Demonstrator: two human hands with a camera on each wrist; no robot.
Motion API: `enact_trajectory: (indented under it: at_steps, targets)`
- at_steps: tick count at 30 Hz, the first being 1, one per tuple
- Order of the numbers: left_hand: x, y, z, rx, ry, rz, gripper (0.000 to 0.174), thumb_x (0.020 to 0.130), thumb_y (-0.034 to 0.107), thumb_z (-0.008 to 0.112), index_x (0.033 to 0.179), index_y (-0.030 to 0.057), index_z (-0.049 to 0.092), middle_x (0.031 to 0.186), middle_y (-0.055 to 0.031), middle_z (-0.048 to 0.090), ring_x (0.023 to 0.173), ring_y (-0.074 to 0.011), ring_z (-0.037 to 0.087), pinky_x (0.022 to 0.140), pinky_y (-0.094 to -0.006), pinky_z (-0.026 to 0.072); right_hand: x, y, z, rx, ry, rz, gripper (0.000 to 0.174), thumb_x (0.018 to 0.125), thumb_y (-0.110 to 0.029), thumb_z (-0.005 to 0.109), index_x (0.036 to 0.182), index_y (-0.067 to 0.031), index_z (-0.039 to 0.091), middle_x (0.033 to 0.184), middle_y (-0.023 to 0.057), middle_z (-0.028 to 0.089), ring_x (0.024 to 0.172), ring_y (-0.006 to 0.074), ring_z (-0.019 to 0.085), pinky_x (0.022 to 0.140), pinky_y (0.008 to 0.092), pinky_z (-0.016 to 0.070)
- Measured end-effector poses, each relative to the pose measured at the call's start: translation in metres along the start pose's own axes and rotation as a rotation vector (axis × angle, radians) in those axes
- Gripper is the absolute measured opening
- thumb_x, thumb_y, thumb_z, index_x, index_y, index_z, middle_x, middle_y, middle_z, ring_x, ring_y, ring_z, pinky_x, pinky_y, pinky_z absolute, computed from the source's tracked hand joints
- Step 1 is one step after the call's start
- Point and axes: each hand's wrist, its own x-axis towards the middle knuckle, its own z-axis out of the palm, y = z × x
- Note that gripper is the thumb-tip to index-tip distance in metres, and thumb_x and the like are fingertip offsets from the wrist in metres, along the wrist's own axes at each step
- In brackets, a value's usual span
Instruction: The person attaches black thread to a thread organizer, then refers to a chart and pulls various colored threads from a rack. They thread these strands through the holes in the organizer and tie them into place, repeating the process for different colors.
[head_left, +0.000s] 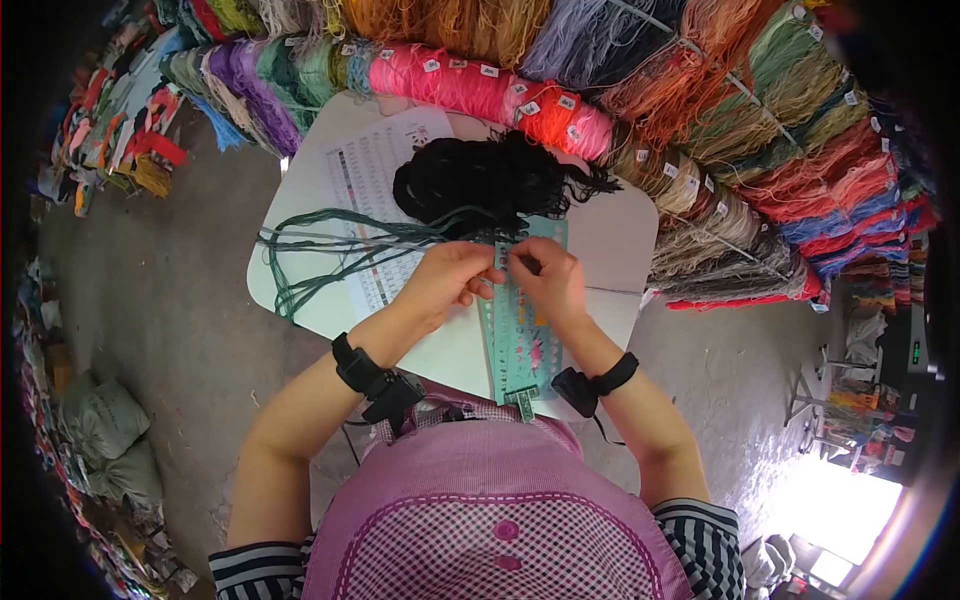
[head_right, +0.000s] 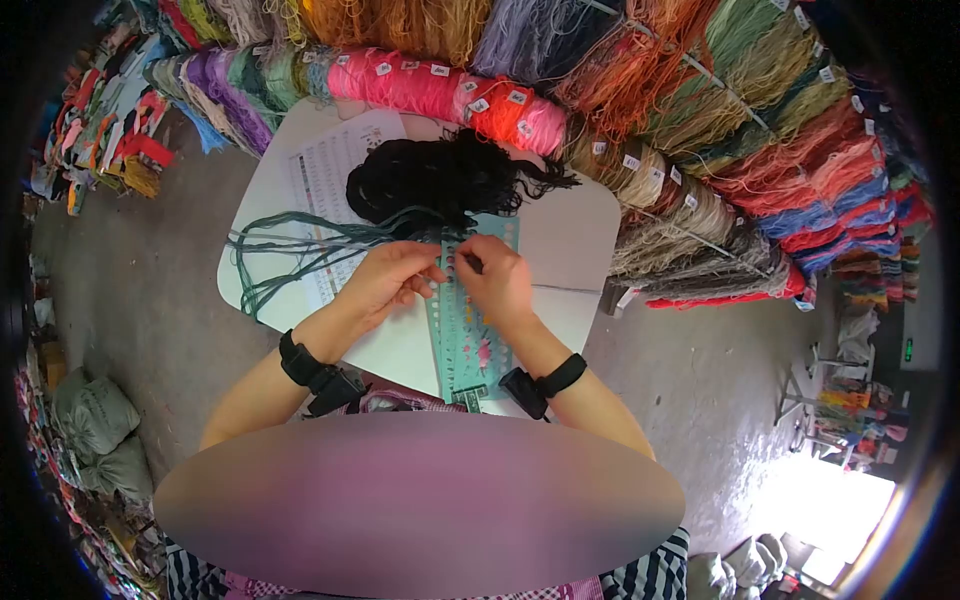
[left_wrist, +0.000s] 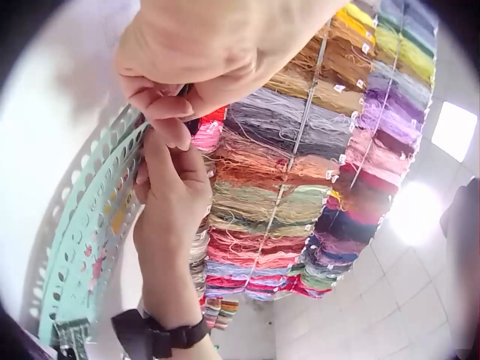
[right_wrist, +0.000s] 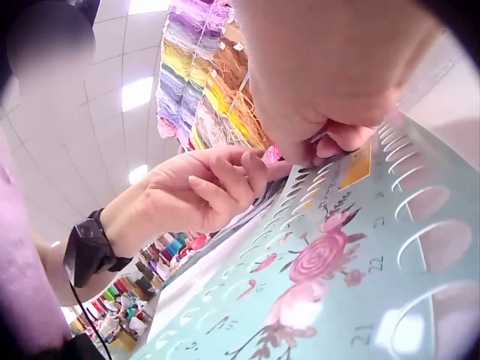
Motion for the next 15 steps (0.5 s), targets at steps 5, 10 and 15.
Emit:
enact_trajectory:
  at_steps: [5,10,15]
  targets:
    - [-0.001,0.006,0.004,0.137,0.051,0.104,0.026,0.091,0.02,0.062,0.107,0.0005,0.065,0.078,-0.0031,0.064,0.061,-0.0073,0.057,0.047,-0.0177,0.0376,-0.006,-0.018,-0.006,0.003,-0.022,-0.05,0.015,0.077,-0.01,0.07,0.088,-0.0007,0.066,0.079,0.0103,0.065,0.069,0.02,0.064,0.061,0.0307,0.0504]
    - [0.001,0.012,0.004,0.176,0.075,0.14,0.025,0.089,0.02,0.064,0.105,0.0004,0.067,0.075,-0.0028,0.064,0.06,-0.0077,0.057,0.047,-0.0182,0.0373,-0.007,-0.014,-0.009,0.257,-0.062,0.158,0.013,0.079,-0.007,0.07,0.09,0.0005,0.067,0.079,0.0086,0.065,0.067,0.0148,0.062,0.061,0.0271,0.0492]
    - [0.002,0.008,0.004,0.172,0.07,0.153,0.026,0.089,0.02,0.064,0.104,-0.0002,0.066,0.075,-0.0032,0.064,0.059,-0.008,0.057,0.046,-0.0188,0.0372,-0.001,-0.012,-0.007,0.153,0.083,0.053,0.009,0.08,-0.005,0.068,0.085,0.0023,0.066,0.078,0.009,0.064,0.067,0.0131,0.06,0.06,0.0269,0.0481]
